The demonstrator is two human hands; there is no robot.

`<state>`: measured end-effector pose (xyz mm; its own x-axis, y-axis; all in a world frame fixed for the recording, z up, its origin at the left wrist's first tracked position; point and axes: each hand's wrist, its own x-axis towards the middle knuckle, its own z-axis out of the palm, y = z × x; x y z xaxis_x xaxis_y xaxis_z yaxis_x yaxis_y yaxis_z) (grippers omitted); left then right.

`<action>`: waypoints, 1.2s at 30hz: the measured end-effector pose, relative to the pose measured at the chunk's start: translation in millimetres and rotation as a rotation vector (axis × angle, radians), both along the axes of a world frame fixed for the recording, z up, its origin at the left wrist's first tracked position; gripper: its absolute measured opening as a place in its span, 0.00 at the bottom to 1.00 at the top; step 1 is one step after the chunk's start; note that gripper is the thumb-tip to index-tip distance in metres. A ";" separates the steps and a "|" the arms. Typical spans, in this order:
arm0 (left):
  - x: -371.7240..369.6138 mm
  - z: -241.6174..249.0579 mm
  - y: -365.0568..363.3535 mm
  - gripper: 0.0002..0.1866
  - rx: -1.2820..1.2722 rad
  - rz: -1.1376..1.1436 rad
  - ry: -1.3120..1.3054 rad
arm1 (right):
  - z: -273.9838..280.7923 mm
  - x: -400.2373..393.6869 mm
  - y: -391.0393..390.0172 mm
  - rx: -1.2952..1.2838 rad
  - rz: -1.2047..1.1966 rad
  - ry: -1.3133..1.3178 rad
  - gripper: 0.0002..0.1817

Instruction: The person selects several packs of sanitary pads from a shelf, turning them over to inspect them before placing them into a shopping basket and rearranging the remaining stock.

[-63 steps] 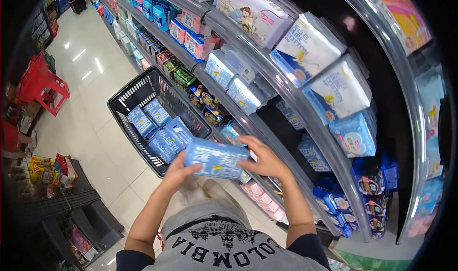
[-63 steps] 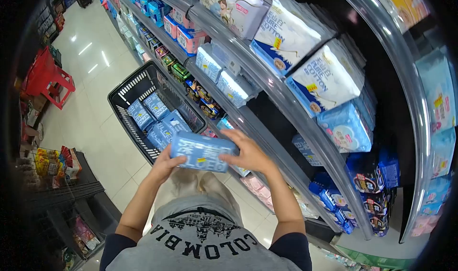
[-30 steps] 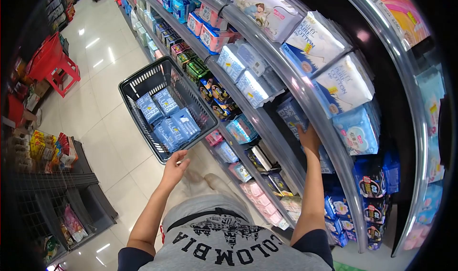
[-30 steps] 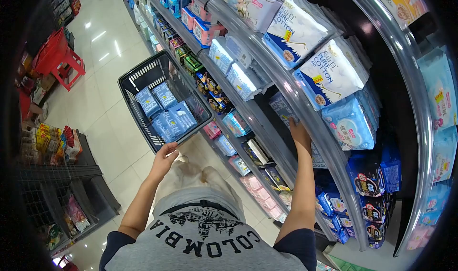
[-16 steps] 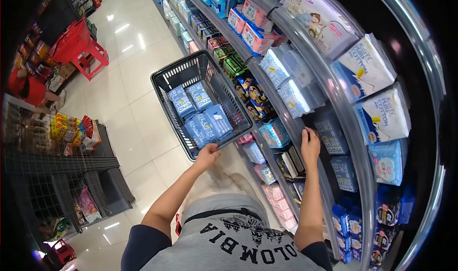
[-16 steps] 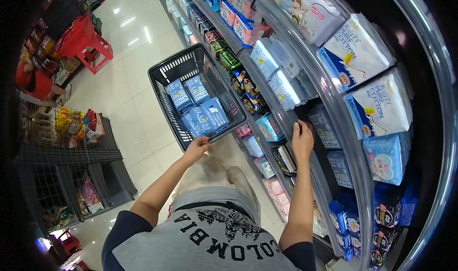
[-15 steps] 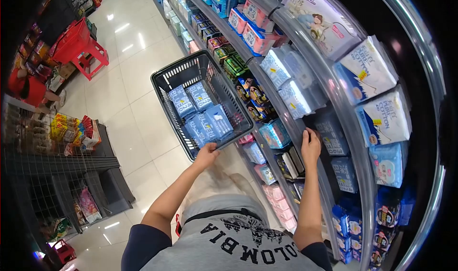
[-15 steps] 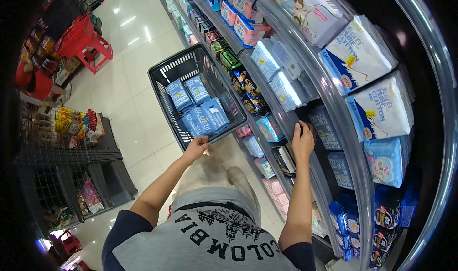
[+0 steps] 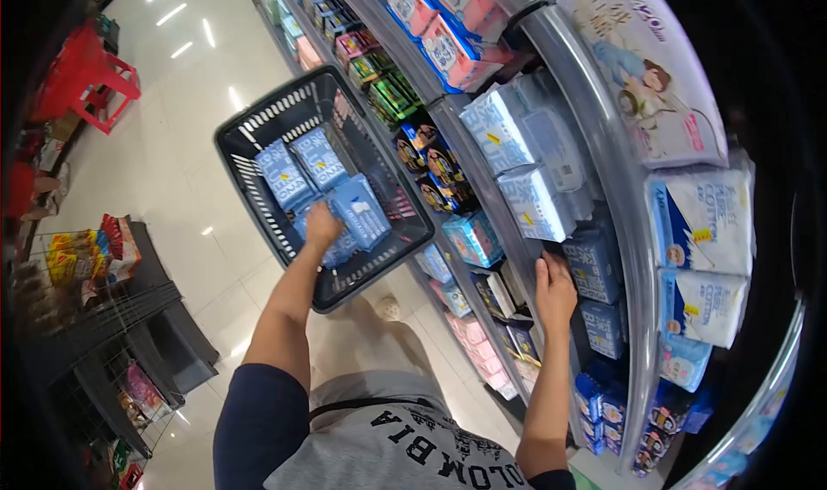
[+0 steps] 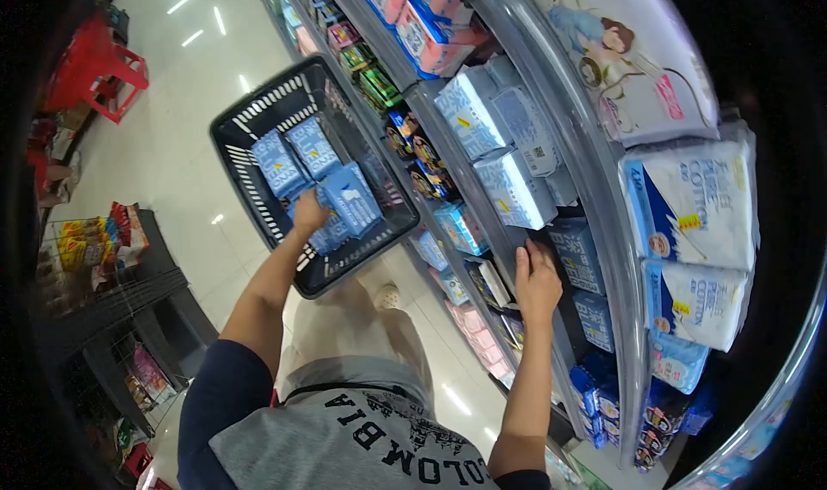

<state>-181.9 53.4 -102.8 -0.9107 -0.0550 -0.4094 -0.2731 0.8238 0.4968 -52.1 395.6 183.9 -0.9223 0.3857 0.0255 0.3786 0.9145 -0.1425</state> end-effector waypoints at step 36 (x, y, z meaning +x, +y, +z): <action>53.3 139.3 -30.1 0.29 0.922 0.498 -0.179 | -2.5 15.2 5.3 -0.188 -0.061 0.174 0.28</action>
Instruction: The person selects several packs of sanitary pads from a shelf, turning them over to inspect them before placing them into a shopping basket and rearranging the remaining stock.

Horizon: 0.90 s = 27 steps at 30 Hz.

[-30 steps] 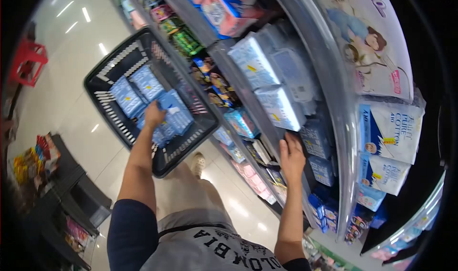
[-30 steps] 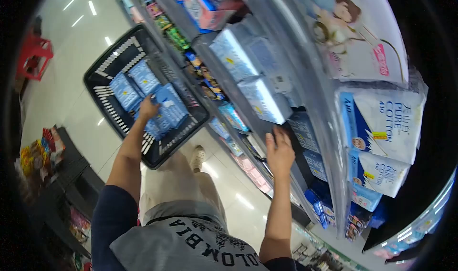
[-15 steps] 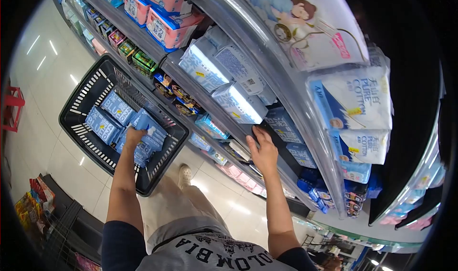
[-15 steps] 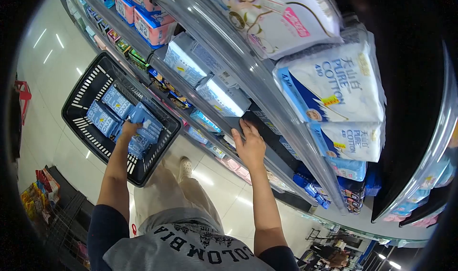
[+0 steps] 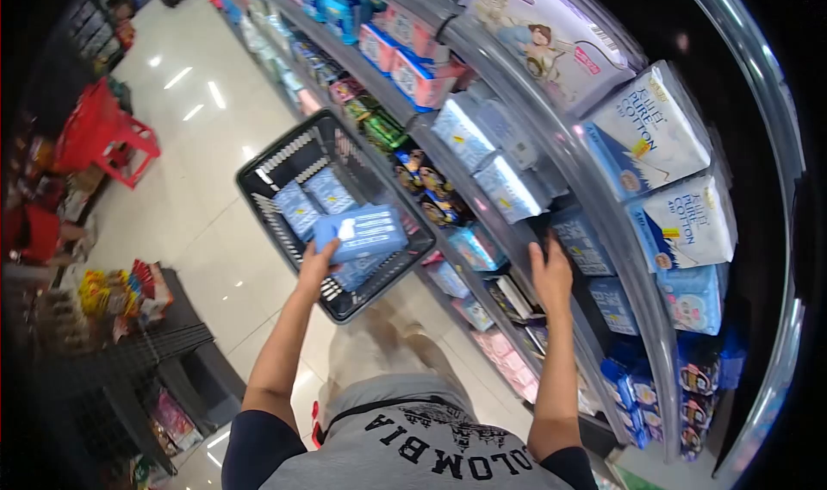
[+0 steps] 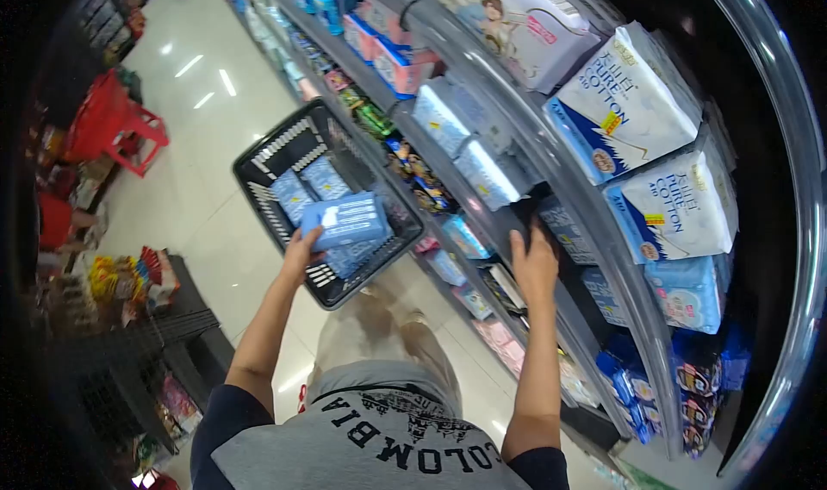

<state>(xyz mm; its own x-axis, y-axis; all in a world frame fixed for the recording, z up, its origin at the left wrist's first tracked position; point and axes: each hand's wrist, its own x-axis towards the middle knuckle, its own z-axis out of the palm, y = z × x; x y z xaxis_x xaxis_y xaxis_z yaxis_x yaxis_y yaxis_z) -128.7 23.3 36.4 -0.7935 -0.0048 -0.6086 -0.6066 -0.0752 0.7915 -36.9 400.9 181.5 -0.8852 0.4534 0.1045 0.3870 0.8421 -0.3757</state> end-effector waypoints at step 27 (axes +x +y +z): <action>82.2 141.3 158.0 0.41 0.534 -1.002 -0.316 | 39.7 118.4 23.1 -0.907 0.204 0.179 0.26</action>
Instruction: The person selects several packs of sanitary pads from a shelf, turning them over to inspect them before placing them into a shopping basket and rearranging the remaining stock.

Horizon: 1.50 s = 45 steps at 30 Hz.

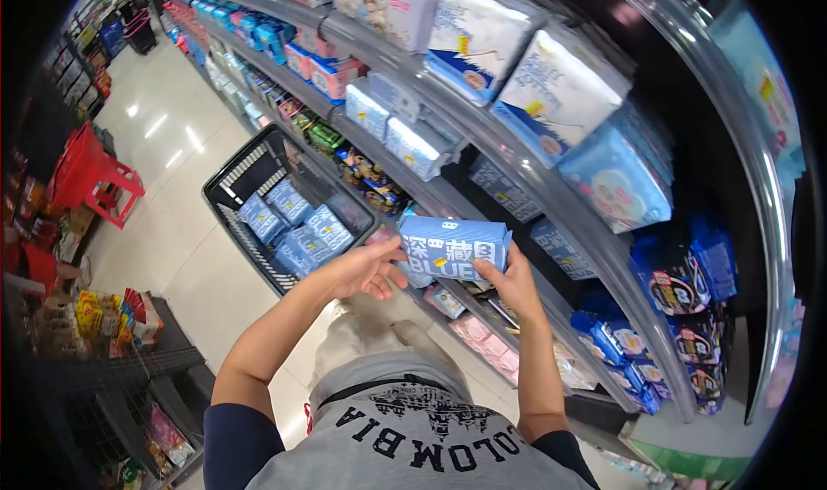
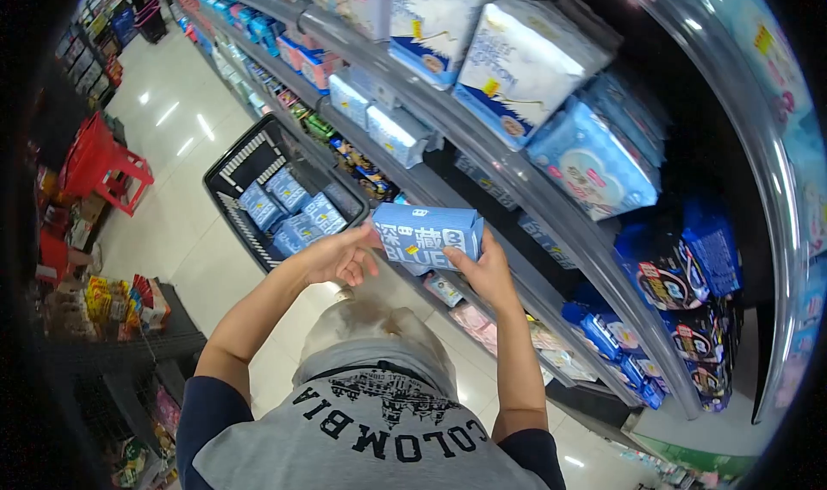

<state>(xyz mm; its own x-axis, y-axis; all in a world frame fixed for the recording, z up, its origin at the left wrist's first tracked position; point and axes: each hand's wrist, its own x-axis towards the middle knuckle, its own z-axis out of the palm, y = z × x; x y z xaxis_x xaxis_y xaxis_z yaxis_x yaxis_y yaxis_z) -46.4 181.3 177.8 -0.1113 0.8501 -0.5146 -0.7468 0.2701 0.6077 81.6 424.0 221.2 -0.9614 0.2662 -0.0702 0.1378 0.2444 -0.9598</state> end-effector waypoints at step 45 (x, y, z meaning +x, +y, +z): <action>-14.7 66.0 111.3 0.39 0.067 0.089 0.363 | -17.5 23.2 71.0 0.431 -0.413 0.073 0.36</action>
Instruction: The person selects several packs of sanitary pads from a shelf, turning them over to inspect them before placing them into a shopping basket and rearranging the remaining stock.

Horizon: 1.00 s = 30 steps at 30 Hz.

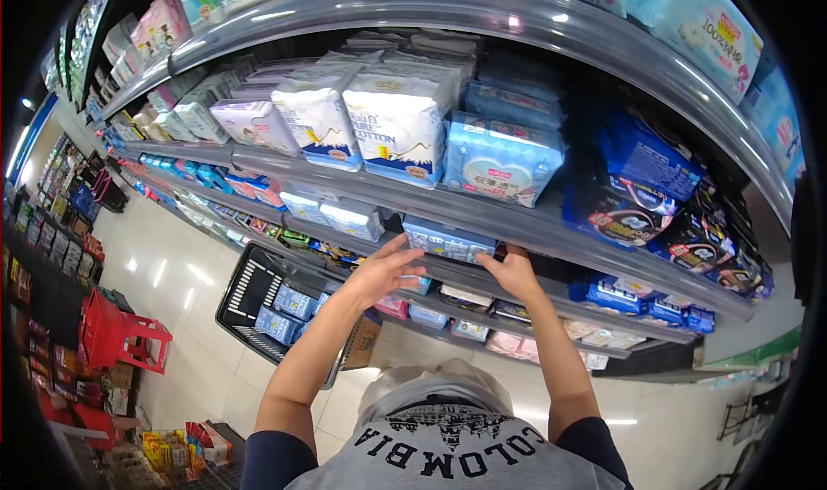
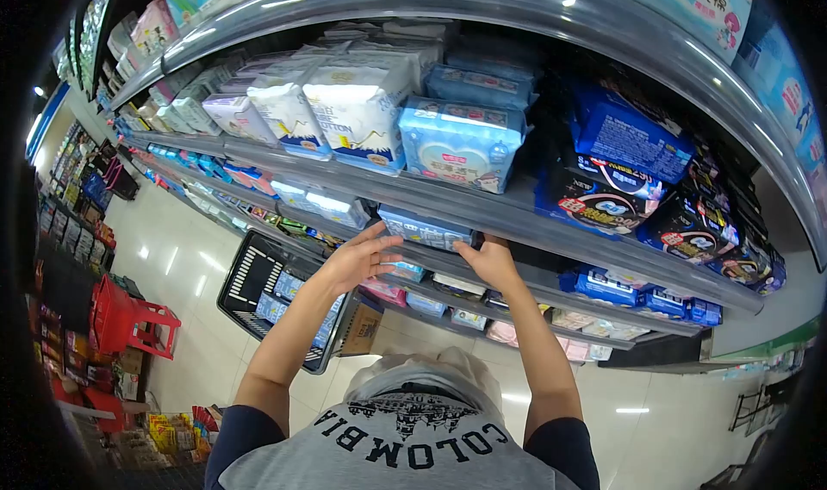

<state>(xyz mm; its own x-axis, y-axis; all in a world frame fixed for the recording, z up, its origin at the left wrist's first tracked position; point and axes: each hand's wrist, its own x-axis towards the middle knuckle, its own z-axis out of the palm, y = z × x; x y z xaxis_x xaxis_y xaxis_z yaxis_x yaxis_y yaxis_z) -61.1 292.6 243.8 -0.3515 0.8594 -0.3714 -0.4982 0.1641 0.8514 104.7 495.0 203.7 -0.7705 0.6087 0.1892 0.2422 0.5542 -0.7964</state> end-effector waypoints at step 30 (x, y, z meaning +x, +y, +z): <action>-19.1 -171.8 -197.1 0.16 -0.246 0.781 -0.378 | -6.1 -90.3 -47.7 0.947 -0.064 -0.289 0.45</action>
